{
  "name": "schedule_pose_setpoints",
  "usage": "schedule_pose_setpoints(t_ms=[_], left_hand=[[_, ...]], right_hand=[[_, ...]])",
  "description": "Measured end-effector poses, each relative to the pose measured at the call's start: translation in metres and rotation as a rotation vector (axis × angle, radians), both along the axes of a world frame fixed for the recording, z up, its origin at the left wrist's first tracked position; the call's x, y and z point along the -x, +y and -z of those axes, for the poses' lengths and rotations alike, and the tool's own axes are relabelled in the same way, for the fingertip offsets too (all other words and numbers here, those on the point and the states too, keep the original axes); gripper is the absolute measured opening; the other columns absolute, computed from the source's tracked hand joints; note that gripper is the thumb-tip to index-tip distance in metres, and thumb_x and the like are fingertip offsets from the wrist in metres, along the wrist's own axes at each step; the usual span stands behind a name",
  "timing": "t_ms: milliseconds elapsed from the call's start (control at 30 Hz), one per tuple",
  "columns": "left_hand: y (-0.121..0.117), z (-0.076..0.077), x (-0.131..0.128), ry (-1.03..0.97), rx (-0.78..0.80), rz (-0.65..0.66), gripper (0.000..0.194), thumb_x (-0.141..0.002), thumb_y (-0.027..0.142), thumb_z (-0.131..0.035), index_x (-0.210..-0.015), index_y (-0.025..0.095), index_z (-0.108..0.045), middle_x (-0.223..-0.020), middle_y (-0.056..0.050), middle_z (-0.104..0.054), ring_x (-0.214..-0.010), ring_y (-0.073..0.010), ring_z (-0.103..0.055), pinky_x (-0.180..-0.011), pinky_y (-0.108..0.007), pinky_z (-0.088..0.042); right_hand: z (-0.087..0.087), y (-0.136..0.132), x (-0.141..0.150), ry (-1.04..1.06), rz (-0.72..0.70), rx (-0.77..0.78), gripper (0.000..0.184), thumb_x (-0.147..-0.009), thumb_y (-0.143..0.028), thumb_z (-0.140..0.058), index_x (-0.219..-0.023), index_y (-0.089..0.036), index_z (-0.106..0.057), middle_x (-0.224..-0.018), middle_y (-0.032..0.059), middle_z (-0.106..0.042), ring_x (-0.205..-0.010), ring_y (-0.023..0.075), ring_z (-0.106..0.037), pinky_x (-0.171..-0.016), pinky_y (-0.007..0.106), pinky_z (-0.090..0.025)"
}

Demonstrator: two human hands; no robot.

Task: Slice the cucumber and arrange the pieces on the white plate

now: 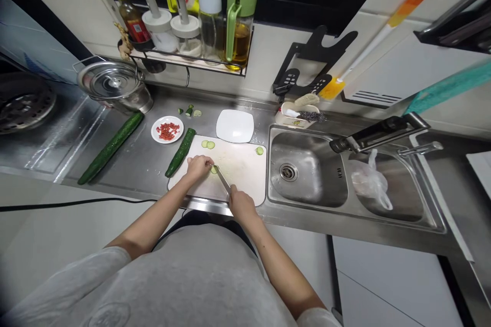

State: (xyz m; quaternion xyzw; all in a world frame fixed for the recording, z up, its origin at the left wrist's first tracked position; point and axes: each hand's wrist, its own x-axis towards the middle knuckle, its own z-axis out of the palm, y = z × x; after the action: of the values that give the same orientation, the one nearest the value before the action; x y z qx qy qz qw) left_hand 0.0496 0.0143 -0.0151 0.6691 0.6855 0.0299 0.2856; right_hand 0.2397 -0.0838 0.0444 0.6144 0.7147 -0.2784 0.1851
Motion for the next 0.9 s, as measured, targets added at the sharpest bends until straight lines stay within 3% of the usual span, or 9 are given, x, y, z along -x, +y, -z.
schedule_pose_setpoints(t_ms=[300,700,900], left_hand=[[-0.001,-0.005,0.001,-0.026,0.019,-0.002,0.027,-0.082,0.020,-0.049,-0.091,0.029,-0.073,-0.098,-0.004,-0.072,-0.103,-0.0244,-0.055,-0.087,-0.040,-0.029],[0.001,-0.002,0.000,-0.015,0.019,0.003,0.026,-0.081,0.020,-0.050,-0.090,0.030,-0.073,-0.098,-0.004,-0.072,-0.104,-0.0257,-0.054,-0.087,-0.041,-0.028],[0.001,-0.001,0.000,-0.004,0.011,0.007,0.027,-0.080,0.019,-0.050,-0.089,0.030,-0.073,-0.098,-0.003,-0.072,-0.104,-0.0262,-0.055,-0.087,-0.041,-0.028]], right_hand=[[-0.005,0.003,0.008,-0.031,-0.014,0.022,0.024,-0.093,-0.015,-0.032,-0.114,-0.017,-0.045,-0.089,0.0133,-0.068,-0.086,0.0229,-0.066,-0.068,0.028,-0.038],[0.004,0.002,0.016,-0.068,-0.004,0.057,0.038,-0.085,-0.005,-0.035,-0.121,-0.016,-0.044,-0.094,0.0149,-0.069,-0.092,0.0254,-0.066,-0.070,0.031,-0.043],[0.009,0.005,0.014,-0.059,-0.016,0.077,0.036,-0.085,-0.006,-0.036,-0.118,-0.017,-0.043,-0.096,0.0137,-0.068,-0.092,0.0234,-0.066,-0.069,0.028,-0.042]])
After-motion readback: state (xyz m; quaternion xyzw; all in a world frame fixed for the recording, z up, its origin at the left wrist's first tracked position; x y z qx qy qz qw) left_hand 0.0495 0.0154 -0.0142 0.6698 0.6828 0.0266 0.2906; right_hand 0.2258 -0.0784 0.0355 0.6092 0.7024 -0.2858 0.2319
